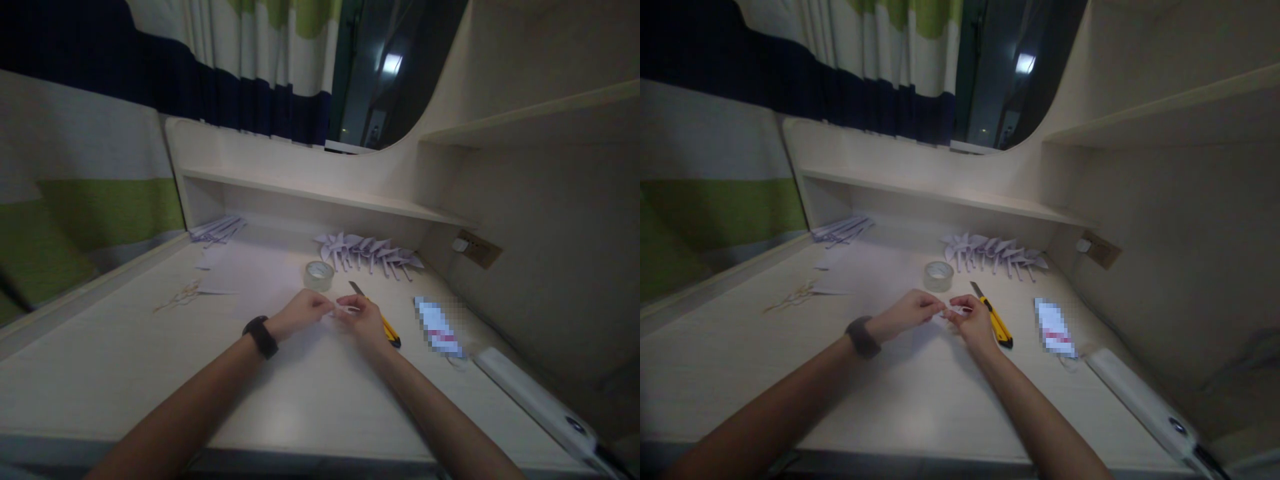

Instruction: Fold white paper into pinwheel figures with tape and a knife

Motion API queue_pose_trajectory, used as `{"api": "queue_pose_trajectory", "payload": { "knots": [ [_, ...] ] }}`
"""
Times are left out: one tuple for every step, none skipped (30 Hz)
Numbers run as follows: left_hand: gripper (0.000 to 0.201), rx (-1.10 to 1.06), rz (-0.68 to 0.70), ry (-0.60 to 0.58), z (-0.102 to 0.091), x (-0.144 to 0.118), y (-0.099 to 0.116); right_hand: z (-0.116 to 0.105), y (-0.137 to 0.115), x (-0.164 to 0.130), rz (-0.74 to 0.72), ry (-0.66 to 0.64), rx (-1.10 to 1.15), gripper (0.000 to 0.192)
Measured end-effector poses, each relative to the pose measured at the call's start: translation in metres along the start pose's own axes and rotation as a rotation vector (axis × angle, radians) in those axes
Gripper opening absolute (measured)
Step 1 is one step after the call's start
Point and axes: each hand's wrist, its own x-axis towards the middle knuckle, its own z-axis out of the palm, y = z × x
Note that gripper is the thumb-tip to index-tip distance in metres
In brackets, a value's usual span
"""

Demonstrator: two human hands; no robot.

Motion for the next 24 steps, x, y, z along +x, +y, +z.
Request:
{"api": "queue_pose_trajectory", "payload": {
  "knots": [
    [0.029, 0.002, 0.008, 0.007, 0.0, 0.0, 0.0, 0.0, 0.001, 0.0, 0.004, -0.006, 0.008, 0.03],
    [0.028, 0.002, 0.012, 0.022, 0.0, 0.001, 0.001, 0.0, 0.001, 0.0, 0.003, -0.008, 0.015, 0.031],
    [0.026, -0.001, 0.011, 0.04, 0.0, 0.001, 0.0, 0.0, 0.001, -0.001, -0.006, -0.006, 0.017, 0.032],
    [0.023, -0.007, 0.005, 0.058, 0.001, 0.002, 0.0, 0.0, 0.0, -0.001, -0.023, 0.002, 0.014, 0.031],
    [0.022, -0.015, -0.004, 0.072, 0.001, 0.003, 0.0, 0.0, -0.002, -0.002, -0.044, 0.012, 0.005, 0.03],
    [0.02, -0.023, -0.015, 0.082, 0.002, 0.004, -0.001, 0.0, -0.004, -0.003, -0.066, 0.02, -0.008, 0.029],
    [0.02, -0.028, -0.022, 0.088, 0.002, 0.004, -0.001, 0.0, -0.006, -0.003, -0.087, 0.028, -0.021, 0.028],
    [0.02, -0.033, -0.025, 0.087, 0.002, 0.005, -0.002, -0.001, -0.009, -0.004, -0.103, 0.031, -0.028, 0.026],
    [0.019, -0.039, -0.023, 0.085, 0.003, 0.005, -0.002, -0.001, -0.011, -0.004, -0.112, 0.03, -0.03, 0.025],
    [0.019, -0.047, -0.02, 0.084, 0.003, 0.005, -0.002, -0.001, -0.012, -0.004, -0.117, 0.027, -0.028, 0.025],
    [0.018, -0.053, -0.016, 0.086, 0.003, 0.005, -0.002, -0.001, -0.013, -0.004, -0.118, 0.024, -0.025, 0.024],
    [0.018, -0.055, -0.01, 0.089, 0.002, 0.004, -0.002, -0.001, -0.014, -0.004, -0.113, 0.023, -0.018, 0.025],
    [0.017, -0.052, -0.001, 0.091, 0.002, 0.004, -0.002, -0.001, -0.014, -0.003, -0.102, 0.023, -0.005, 0.026],
    [0.016, -0.042, 0.01, 0.092, 0.002, 0.004, -0.002, -0.001, -0.014, -0.003, -0.08, 0.023, 0.015, 0.029],
    [0.015, -0.029, 0.024, 0.094, 0.002, 0.004, -0.002, -0.001, -0.013, -0.002, -0.048, 0.02, 0.04, 0.032],
    [0.014, -0.018, 0.038, 0.096, 0.002, 0.004, -0.003, -0.002, -0.012, -0.002, -0.01, 0.009, 0.067, 0.037],
    [0.013, -0.009, 0.054, 0.1, 0.001, 0.004, -0.004, -0.002, -0.012, -0.002, 0.026, -0.004, 0.087, 0.04],
    [0.012, 0.0, 0.069, 0.106, 0.001, 0.004, -0.005, -0.002, -0.011, -0.001, 0.053, -0.016, 0.095, 0.042],
    [0.011, 0.015, 0.082, 0.115, 0.001, 0.004, -0.005, -0.003, -0.01, -0.001, 0.068, -0.025, 0.09, 0.04],
    [0.011, 0.04, 0.094, 0.126, 0.001, 0.004, -0.006, -0.003, -0.009, -0.001, 0.074, -0.033, 0.074, 0.037],
    [0.012, 0.072, 0.104, 0.137, 0.001, 0.004, -0.006, -0.004, -0.009, -0.001, 0.074, -0.038, 0.056, 0.034],
    [0.012, 0.108, 0.113, 0.145, 0.001, 0.003, -0.005, -0.004, -0.009, -0.002, 0.073, -0.042, 0.041, 0.031],
    [0.013, 0.143, 0.123, 0.149, 0.001, 0.002, -0.004, -0.005, -0.01, -0.002, 0.072, -0.042, 0.033, 0.029],
    [0.013, 0.173, 0.136, 0.151, 0.0, 0.001, -0.002, -0.005, -0.01, -0.002, 0.071, -0.043, 0.031, 0.028]
  ]
}}
